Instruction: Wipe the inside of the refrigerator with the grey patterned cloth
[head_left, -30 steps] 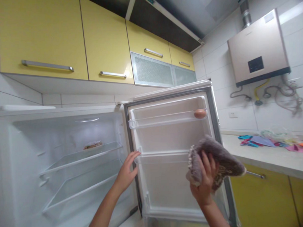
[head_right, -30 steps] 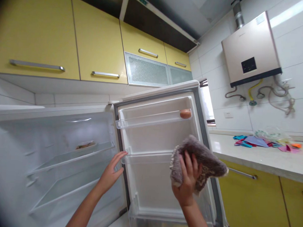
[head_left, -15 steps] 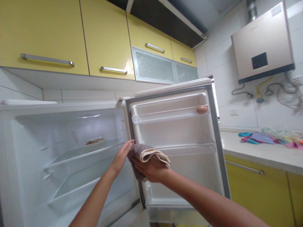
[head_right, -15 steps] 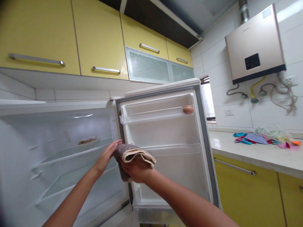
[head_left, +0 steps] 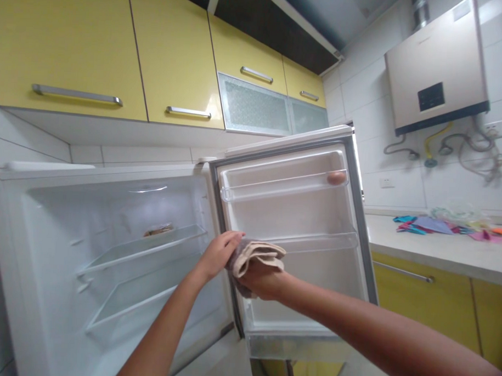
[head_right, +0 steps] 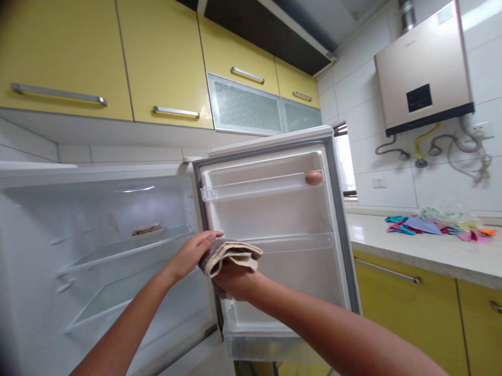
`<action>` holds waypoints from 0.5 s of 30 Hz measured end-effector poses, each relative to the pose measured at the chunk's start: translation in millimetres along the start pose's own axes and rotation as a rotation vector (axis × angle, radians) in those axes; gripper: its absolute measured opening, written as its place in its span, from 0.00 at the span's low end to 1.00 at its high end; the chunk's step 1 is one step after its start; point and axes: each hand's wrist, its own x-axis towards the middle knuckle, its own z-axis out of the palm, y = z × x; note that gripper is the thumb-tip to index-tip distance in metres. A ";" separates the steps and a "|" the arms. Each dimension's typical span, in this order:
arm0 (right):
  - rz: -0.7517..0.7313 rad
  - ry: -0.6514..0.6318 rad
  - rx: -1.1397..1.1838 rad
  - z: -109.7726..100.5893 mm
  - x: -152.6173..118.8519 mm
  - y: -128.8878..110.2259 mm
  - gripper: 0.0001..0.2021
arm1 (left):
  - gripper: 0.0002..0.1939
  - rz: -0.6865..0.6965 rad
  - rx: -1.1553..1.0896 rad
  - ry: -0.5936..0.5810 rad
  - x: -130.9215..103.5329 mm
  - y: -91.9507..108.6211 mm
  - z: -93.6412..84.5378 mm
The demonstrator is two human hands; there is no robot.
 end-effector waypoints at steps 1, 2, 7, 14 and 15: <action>-0.044 -0.068 -0.041 -6.9 -10.9 5.9 0.32 | 0.29 -0.032 -0.068 -0.003 -0.8 -4.6 -1.6; -0.084 -0.137 -0.102 -14.9 -23.7 13.5 0.36 | 0.29 -0.057 -0.112 -0.008 -2.1 -9.6 -2.9; -0.072 -0.088 -0.488 -54.6 -94.4 63.2 0.44 | 0.24 -0.011 -0.087 0.002 -13.2 -30.7 0.2; 0.454 0.614 -0.636 -69.9 -143.7 101.2 0.38 | 0.20 0.083 -0.013 0.066 -20.8 -45.6 14.8; 0.522 0.748 -0.521 -66.3 -140.6 102.4 0.38 | 0.20 0.103 0.004 0.072 -20.5 -47.1 16.9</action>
